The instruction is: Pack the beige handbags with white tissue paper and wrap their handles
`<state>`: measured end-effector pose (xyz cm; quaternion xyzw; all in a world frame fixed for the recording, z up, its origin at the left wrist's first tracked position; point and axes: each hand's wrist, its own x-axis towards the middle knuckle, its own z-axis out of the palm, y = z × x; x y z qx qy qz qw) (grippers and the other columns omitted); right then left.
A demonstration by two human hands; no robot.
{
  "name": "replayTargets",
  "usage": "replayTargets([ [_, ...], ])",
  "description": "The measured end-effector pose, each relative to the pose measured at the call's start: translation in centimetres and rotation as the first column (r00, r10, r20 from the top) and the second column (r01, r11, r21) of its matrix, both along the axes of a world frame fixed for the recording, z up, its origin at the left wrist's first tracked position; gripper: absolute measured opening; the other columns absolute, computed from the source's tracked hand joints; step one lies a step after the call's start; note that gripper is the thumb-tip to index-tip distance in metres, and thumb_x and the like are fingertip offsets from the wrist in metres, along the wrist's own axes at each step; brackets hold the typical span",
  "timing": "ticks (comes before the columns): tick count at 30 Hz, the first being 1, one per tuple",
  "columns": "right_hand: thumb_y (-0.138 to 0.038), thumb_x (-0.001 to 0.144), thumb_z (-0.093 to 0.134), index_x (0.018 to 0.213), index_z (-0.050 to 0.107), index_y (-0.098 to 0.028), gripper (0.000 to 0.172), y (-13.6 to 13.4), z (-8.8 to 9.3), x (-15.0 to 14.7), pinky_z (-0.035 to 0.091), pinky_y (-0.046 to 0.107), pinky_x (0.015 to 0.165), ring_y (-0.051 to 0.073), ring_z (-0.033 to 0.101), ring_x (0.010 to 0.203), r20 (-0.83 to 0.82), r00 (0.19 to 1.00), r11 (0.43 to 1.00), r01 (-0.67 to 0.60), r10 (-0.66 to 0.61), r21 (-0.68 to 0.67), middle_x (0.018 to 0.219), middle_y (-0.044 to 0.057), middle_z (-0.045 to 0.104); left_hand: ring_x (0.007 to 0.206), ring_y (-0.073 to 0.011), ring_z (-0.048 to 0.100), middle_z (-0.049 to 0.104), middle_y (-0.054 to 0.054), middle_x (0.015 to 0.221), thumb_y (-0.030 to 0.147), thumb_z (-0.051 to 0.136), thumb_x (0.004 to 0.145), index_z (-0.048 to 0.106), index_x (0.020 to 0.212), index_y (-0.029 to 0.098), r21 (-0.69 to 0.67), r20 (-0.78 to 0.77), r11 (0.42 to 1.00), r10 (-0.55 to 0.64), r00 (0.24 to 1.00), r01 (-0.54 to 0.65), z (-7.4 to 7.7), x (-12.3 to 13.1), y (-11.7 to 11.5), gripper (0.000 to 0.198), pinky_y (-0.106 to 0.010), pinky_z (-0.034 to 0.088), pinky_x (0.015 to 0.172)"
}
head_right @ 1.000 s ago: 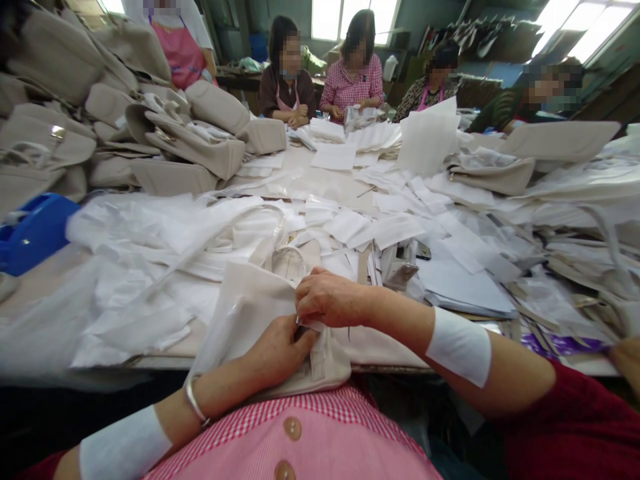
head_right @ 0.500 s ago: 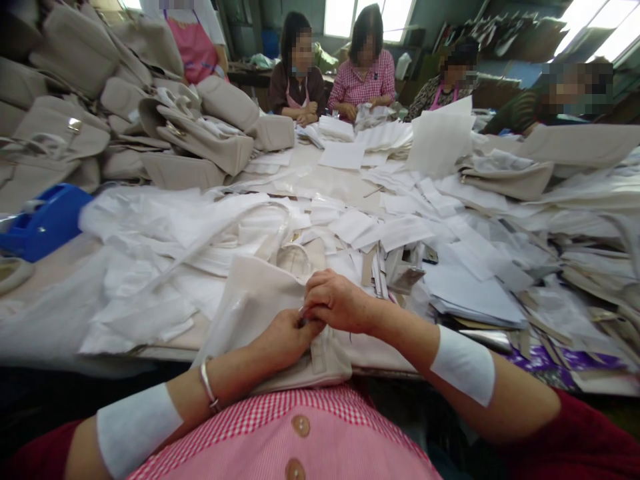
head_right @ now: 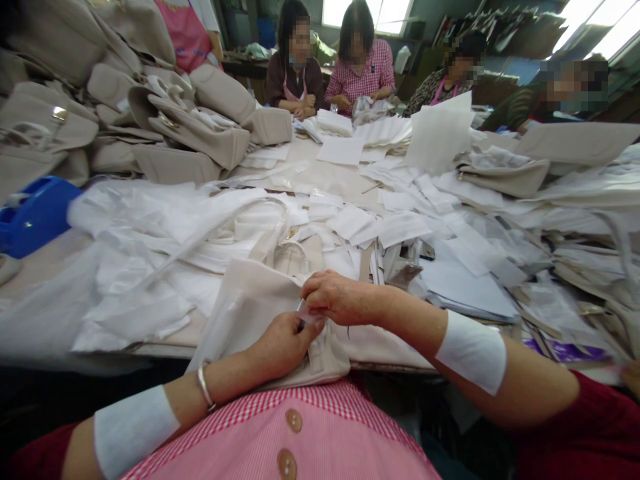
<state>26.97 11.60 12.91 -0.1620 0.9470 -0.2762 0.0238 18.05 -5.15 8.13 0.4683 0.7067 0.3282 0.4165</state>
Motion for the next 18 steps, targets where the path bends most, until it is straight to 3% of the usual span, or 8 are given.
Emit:
replayTargets([
  [4,-0.007,0.087,0.053,0.094,0.073,-0.015,0.023,0.2,-0.2,0.3,0.045,0.034,0.091,0.018,0.060,0.096,0.028,0.999,0.993,0.023,-0.020,-0.118,0.102,0.011,0.067,0.057,-0.0149,0.050,0.060,-0.002,0.060,0.049,0.041,0.093,0.064,0.069,0.017,0.014,-0.028,1.000,-0.008,1.000,0.008,0.1,0.0,0.1,0.046,-0.027,0.029,0.054],
  [8,-0.018,0.091,0.055,0.109,0.069,-0.016,0.023,0.8,1.6,0.1,0.047,0.030,0.091,0.015,0.062,0.100,0.126,0.987,0.959,0.125,-0.096,-0.255,0.111,0.010,0.065,0.060,-0.0164,0.055,0.064,-0.004,0.064,0.047,0.040,0.093,0.065,0.070,0.017,-0.009,-0.033,1.000,-0.024,0.999,0.024,0.3,-0.3,0.3,0.044,-0.027,0.031,0.055],
  [11,-0.028,0.086,0.065,0.117,0.065,-0.016,0.033,0.6,3.2,-0.8,0.049,0.028,0.082,0.016,0.062,0.093,0.170,0.974,0.975,0.173,-0.148,-0.141,0.110,0.010,0.065,0.059,-0.0165,0.054,0.064,-0.004,0.063,0.046,0.041,0.093,0.066,0.071,0.017,-0.024,-0.047,1.000,-0.015,0.999,0.014,0.3,-0.3,0.3,0.044,-0.027,0.030,0.053],
  [13,-0.032,0.083,0.069,0.113,0.068,-0.015,0.035,0.1,3.9,-1.7,0.048,0.028,0.077,0.017,0.061,0.086,0.223,0.967,0.992,0.124,-0.121,0.004,0.101,0.009,0.066,0.060,-0.0167,0.055,0.064,-0.004,0.063,0.045,0.040,0.093,0.068,0.074,0.017,-0.003,-0.061,1.000,-0.016,0.998,0.016,0.2,-0.3,0.3,0.044,-0.027,0.031,0.053],
  [16,-0.024,0.086,0.063,0.095,0.074,-0.015,0.017,-0.3,4.0,-3.1,0.044,0.026,0.073,0.015,0.058,0.077,0.318,0.947,0.989,-0.010,-0.037,0.147,0.086,0.007,0.065,0.062,-0.0180,0.058,0.067,-0.005,0.066,0.049,0.040,0.093,0.069,0.077,0.016,0.004,-0.073,1.000,-0.024,0.997,0.024,0.0,-0.3,0.2,0.046,-0.027,0.032,0.054],
  [18,-0.017,0.087,0.058,0.086,0.075,-0.015,0.017,-0.2,3.6,-3.7,0.042,0.024,0.070,0.013,0.056,0.073,0.359,0.933,0.985,-0.062,0.001,0.160,0.083,0.005,0.065,0.062,-0.0184,0.058,0.068,-0.006,0.068,0.052,0.040,0.092,0.070,0.077,0.015,-0.018,-0.088,1.000,-0.024,0.996,0.023,-0.1,-0.3,0.2,0.049,-0.028,0.032,0.053],
])
